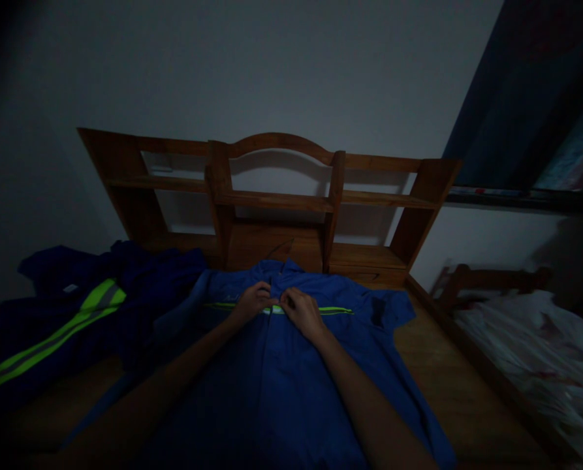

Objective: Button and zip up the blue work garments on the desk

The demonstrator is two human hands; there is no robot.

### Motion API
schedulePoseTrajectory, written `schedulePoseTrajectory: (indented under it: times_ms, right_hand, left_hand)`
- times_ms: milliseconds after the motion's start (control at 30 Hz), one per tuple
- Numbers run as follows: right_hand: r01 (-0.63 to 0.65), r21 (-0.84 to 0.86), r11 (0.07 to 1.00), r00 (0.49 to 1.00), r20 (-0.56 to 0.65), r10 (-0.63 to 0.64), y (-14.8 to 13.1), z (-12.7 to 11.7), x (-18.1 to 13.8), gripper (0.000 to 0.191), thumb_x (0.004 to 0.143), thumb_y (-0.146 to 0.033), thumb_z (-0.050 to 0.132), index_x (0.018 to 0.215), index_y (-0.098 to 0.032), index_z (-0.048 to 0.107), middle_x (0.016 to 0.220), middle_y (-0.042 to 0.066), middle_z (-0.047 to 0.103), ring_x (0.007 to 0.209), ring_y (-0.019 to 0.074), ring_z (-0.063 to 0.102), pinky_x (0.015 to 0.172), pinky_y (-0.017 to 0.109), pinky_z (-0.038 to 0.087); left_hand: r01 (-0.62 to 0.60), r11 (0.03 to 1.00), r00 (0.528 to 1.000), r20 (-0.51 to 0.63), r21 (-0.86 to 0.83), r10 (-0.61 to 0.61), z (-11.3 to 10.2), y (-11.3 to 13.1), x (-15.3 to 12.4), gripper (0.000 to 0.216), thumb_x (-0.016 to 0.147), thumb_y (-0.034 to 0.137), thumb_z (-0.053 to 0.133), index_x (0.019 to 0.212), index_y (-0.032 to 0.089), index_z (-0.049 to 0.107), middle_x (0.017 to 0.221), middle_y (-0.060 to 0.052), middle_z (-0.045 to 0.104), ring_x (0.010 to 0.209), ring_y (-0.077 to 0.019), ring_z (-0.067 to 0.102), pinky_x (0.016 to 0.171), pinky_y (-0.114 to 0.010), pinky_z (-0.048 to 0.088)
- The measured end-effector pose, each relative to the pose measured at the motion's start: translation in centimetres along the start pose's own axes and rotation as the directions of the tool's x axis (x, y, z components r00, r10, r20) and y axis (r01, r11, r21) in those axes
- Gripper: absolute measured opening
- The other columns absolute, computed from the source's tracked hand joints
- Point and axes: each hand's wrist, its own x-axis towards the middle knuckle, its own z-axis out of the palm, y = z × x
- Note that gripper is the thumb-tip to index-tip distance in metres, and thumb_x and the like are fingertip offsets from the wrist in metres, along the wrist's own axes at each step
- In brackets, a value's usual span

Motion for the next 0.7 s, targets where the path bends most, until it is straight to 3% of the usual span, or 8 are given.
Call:
schedulePoseTrajectory:
  times_ms: [133,400,700]
  right_hand:
    - [-0.045,0.161,0.986,0.999,0.036,0.039,0.7,0.3,0.3,0.012,0.080,-0.026,0.061,0.089,-0.019,0.058,0.076,-0.002,0.059,0.066,0.0103,0.053,0.060,0.020,0.038]
    - [-0.192,0.413,0.890,0.977,0.168,0.132,3.1,0.8,0.3,0.020,0.075,-0.029,0.064,0.091,-0.017,0.059,0.072,-0.002,0.060,0.053,0.0082,0.055,0.051,0.018,0.040]
    - [-0.290,0.465,0.836,0.957,0.150,0.248,3.8,1.6,0.5,0.032,0.066,-0.040,0.071,0.083,-0.015,0.059,0.066,-0.001,0.061,0.052,0.0099,0.057,0.049,0.019,0.042]
  left_hand:
    - [0.098,0.987,0.995,0.032,-0.127,-0.095,-0.4,-0.4,0.1,0.046,0.051,0.030,0.080,0.083,0.016,0.050,0.067,0.002,0.062,0.059,-0.0128,0.061,0.052,-0.020,0.044]
    - [0.056,0.998,0.998,0.025,-0.023,-0.056,-0.5,-0.6,0.2,0.044,0.049,0.032,0.081,0.079,0.015,0.054,0.064,0.002,0.061,0.059,-0.0141,0.062,0.051,-0.020,0.044]
    - [0.032,0.999,0.999,0.001,0.012,-0.032,-0.1,-0.1,-0.1,0.041,0.050,0.031,0.080,0.078,0.015,0.055,0.066,0.001,0.061,0.058,-0.0126,0.059,0.051,-0.020,0.044]
